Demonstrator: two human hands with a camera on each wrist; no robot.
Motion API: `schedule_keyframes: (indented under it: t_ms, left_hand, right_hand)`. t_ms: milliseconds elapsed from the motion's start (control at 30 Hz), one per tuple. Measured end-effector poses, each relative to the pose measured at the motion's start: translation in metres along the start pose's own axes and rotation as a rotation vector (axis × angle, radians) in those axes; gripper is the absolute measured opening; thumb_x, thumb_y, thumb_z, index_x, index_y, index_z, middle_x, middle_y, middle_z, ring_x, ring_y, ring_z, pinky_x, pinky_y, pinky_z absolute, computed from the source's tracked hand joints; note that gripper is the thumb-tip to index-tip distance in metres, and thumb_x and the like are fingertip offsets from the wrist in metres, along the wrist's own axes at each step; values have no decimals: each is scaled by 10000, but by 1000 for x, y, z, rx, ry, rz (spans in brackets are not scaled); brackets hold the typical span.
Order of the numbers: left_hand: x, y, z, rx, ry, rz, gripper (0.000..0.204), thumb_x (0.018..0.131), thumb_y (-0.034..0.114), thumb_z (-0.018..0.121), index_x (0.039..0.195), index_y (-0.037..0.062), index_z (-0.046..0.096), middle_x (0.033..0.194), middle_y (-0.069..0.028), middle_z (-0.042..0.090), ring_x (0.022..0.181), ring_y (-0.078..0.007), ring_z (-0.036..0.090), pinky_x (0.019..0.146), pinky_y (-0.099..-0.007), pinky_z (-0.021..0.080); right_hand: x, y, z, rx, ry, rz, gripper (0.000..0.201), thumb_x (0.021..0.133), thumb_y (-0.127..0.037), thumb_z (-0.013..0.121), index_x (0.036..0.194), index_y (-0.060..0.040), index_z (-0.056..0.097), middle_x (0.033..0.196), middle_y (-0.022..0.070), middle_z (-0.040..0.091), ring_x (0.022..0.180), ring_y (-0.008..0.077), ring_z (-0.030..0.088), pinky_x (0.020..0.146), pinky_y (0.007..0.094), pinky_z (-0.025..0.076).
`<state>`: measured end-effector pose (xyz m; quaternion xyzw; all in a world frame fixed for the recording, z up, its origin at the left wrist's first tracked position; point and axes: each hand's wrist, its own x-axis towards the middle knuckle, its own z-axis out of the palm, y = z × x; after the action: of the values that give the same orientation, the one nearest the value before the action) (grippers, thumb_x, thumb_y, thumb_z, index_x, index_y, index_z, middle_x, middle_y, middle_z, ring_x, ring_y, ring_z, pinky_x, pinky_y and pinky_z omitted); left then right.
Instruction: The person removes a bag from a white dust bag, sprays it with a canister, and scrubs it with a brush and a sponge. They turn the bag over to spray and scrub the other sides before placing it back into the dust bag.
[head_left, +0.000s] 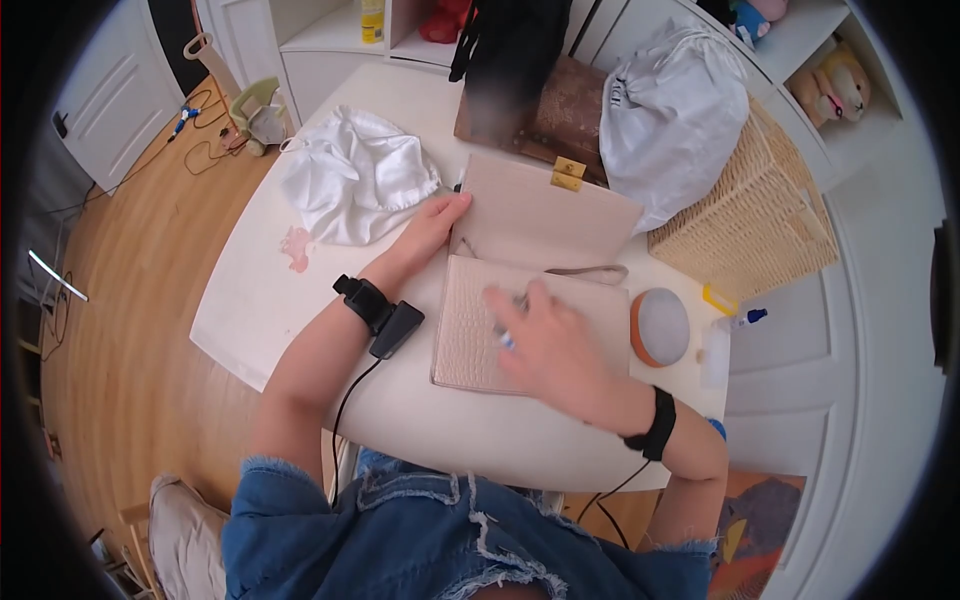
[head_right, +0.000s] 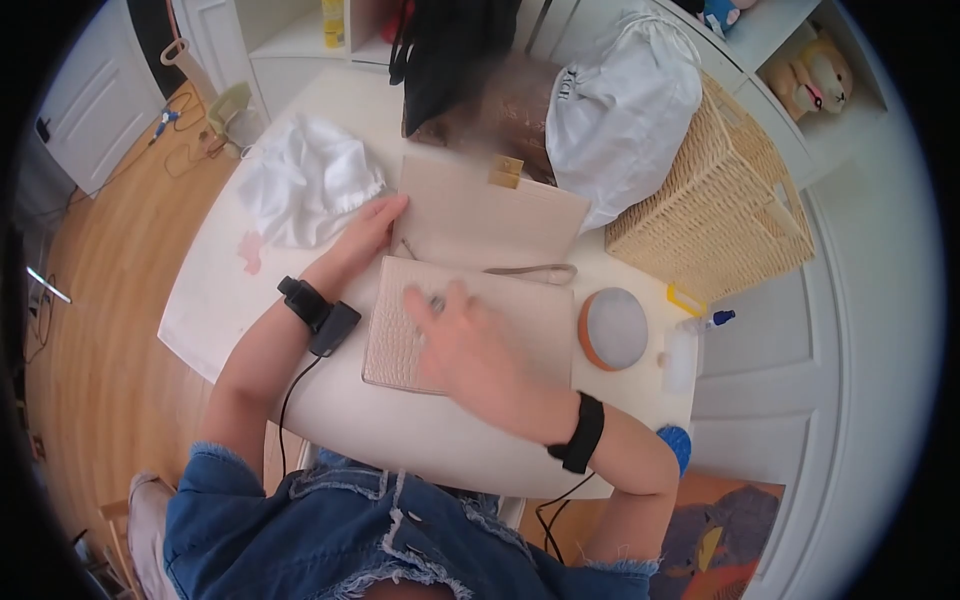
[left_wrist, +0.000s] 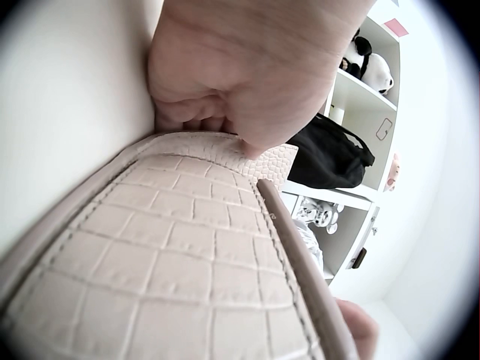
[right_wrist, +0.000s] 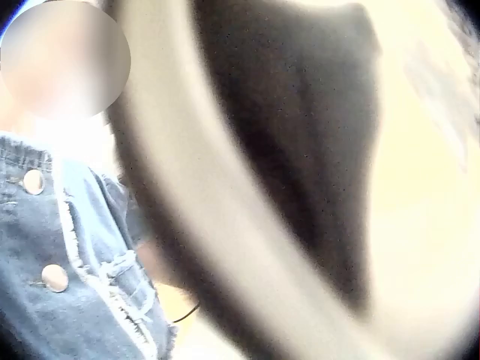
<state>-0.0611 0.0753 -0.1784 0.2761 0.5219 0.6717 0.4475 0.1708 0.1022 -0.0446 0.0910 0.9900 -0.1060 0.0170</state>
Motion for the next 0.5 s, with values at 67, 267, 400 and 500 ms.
schedule_keyframes:
  t_ms: [67, 267, 400, 500]
  left_hand:
    - [0, -1, 3, -29, 3, 1, 439, 986, 410, 487, 1112, 7, 608, 998, -15, 637, 862, -66, 569, 752, -239, 467]
    - [4, -4, -3, 32, 20, -7, 449, 987, 416, 482, 1108, 5, 617, 991, -6, 632, 867, -61, 555, 758, -233, 453]
    - [3, -3, -1, 18, 11, 6, 449, 988, 419, 480, 1094, 6, 619, 982, 0, 629, 855, -57, 554, 749, -230, 453]
    - [5, -6, -2, 5, -1, 14, 445, 987, 417, 483, 1080, 5, 621, 979, 0, 630, 843, -57, 558, 739, -227, 456]
  right_hand:
    - [7, 17, -1, -3, 81, 82, 546, 773, -126, 652, 1274, -78, 442, 988, 207, 481, 818, 376, 601, 692, 435, 517]
    - [-32, 55, -8, -53, 152, 181, 562, 760, -153, 650, 1283, -90, 454, 970, 213, 483, 838, 372, 601, 680, 453, 502]
    - [-61, 31, -9, -30, 102, 125, 569, 754, -155, 665, 1285, -117, 465, 969, 187, 463, 773, 342, 582, 650, 421, 487]
    - [-67, 7, 0, -23, 57, -13, 559, 737, -145, 672, 1264, -127, 487, 955, 167, 458, 735, 307, 564, 628, 409, 479]
